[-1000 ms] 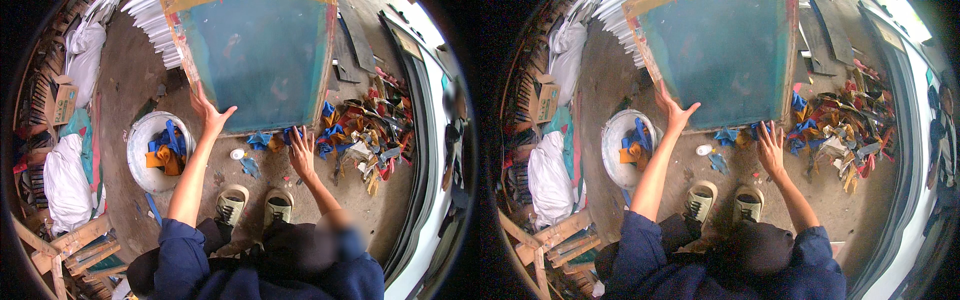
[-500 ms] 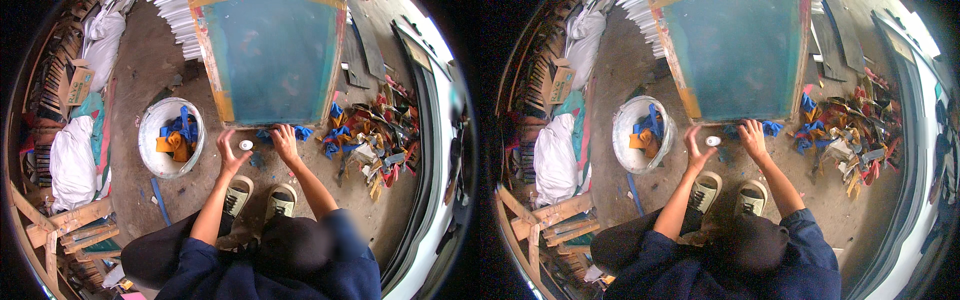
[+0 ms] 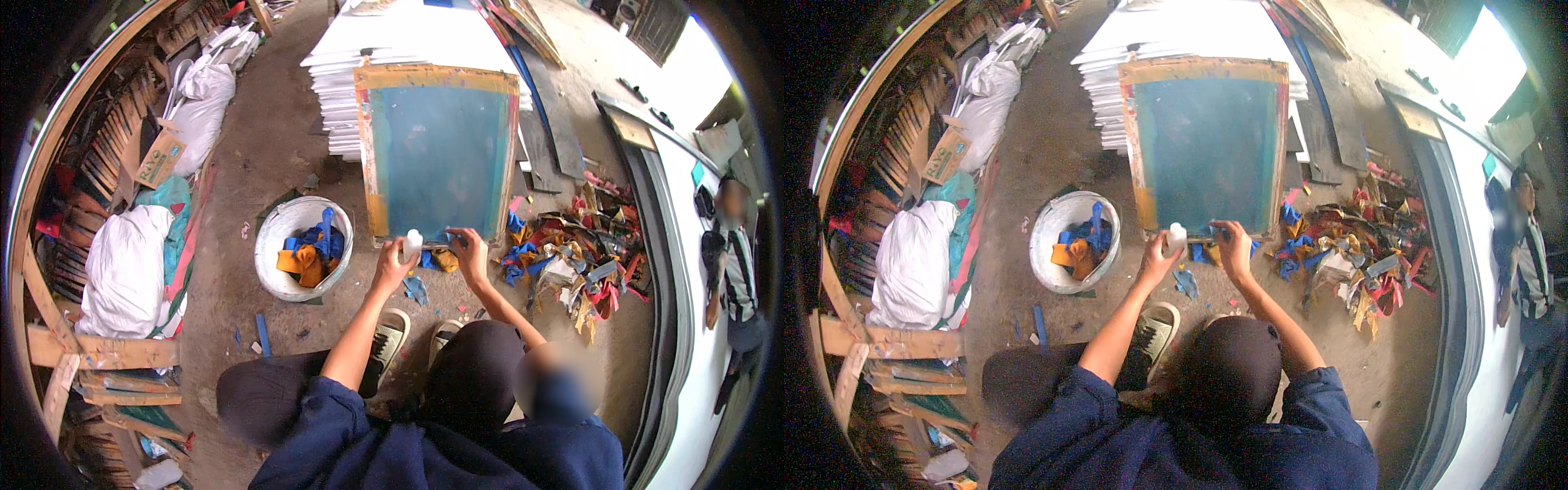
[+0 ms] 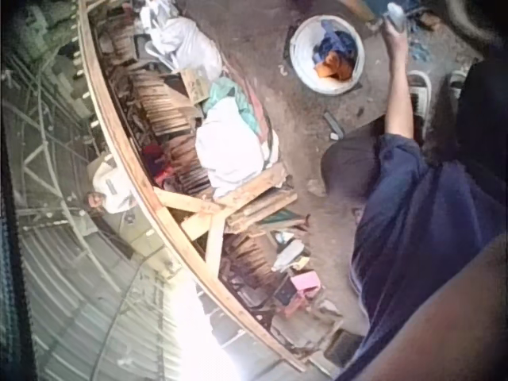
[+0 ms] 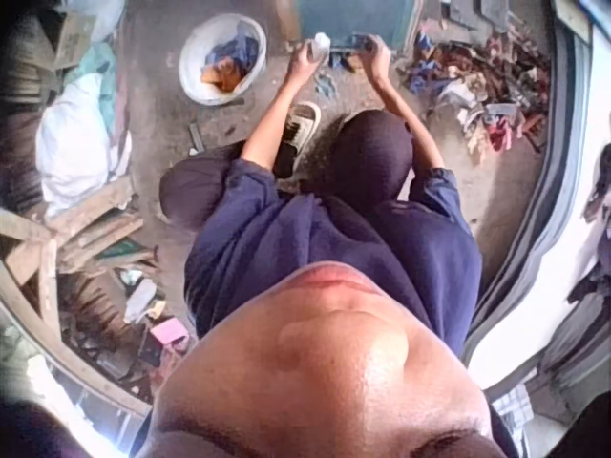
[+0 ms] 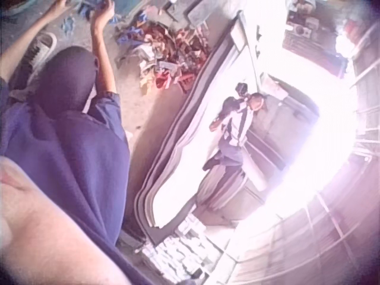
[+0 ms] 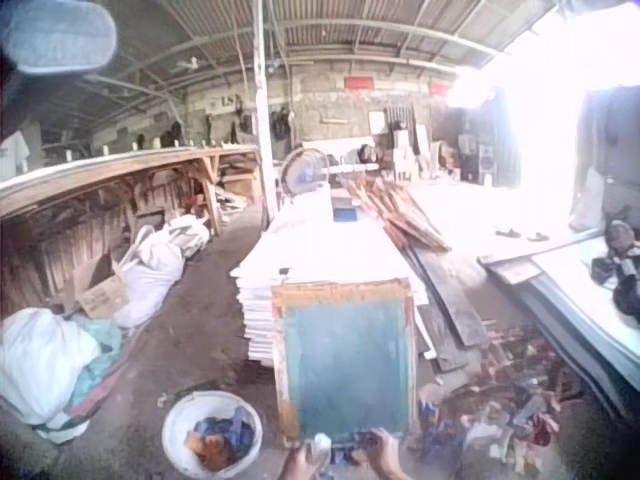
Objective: The person wipes a framed glass panel with a blue cloth, then places it on a stack. They subsequently gather colorful fabric scraps from the floor and place them into a white sack.
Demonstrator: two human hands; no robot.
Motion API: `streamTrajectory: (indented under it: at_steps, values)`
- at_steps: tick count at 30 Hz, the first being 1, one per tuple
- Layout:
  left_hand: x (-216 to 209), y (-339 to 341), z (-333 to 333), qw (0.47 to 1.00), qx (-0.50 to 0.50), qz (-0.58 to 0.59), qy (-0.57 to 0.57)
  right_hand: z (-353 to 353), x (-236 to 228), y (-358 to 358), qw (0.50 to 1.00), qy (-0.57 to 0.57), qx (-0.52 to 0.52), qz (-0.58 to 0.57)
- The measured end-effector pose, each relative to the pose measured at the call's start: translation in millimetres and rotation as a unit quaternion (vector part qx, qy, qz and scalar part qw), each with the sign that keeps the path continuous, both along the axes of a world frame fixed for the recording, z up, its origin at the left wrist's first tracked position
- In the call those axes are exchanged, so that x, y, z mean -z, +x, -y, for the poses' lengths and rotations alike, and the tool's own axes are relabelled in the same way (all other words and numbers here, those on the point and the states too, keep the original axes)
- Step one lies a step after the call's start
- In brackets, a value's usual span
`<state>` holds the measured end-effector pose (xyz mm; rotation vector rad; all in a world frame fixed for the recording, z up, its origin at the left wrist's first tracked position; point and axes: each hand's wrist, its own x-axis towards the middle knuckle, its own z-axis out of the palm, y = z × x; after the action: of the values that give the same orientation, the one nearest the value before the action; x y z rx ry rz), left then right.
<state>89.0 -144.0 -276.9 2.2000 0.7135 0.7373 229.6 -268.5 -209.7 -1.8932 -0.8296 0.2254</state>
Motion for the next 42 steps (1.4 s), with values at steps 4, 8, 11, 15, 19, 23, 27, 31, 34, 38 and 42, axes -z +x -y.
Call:
streamTrajectory:
  at_steps: [4, 8, 11, 15, 19, 23, 27, 31, 34, 38, 42]
  values:
    - [-78, 20, -5, 0.993, 0.073, 0.063, 0.073, -8, -47, 15, 0.998, 0.039, -0.021, 0.042]
    - [-120, 26, -9, 0.982, 0.111, 0.059, 0.142, -12, -73, 23, 0.999, 0.027, -0.021, 0.04]
    - [-137, 20, -9, 0.982, 0.118, 0.004, 0.147, -10, -86, 15, 1.0, -0.003, -0.007, 0.012]
    - [-152, 18, -12, 0.962, 0.125, -0.057, 0.235, -10, -75, 17, 1.0, 0.01, -0.019, -0.007]
    - [-178, 41, -6, 0.905, 0.168, -0.211, 0.33, -11, -24, 51, 0.977, 0.045, -0.014, -0.207]
    - [-190, 57, -7, 0.819, 0.178, -0.334, 0.431, -21, -20, 31, 0.88, 0.138, -0.016, -0.453]
    - [-189, 67, -2, 0.796, 0.189, -0.389, 0.423, -18, -26, 18, 0.88, 0.13, 0.003, -0.457]
    - [-162, 64, -9, 0.856, 0.195, -0.328, 0.35, -14, -5, 26, 0.893, 0.133, -0.01, -0.43]
    - [-111, 45, -13, 0.948, 0.171, -0.148, 0.221, -7, 13, 39, 0.898, 0.158, -0.016, -0.41]
    - [-20, 11, -6, 0.994, 0.097, -0.011, -0.037, -13, 27, 17, 0.849, 0.142, -0.03, -0.508]
    - [33, 8, 13, 0.991, 0.029, 0.027, -0.125, -7, 71, 18, 0.864, 0.172, 0.014, -0.473]
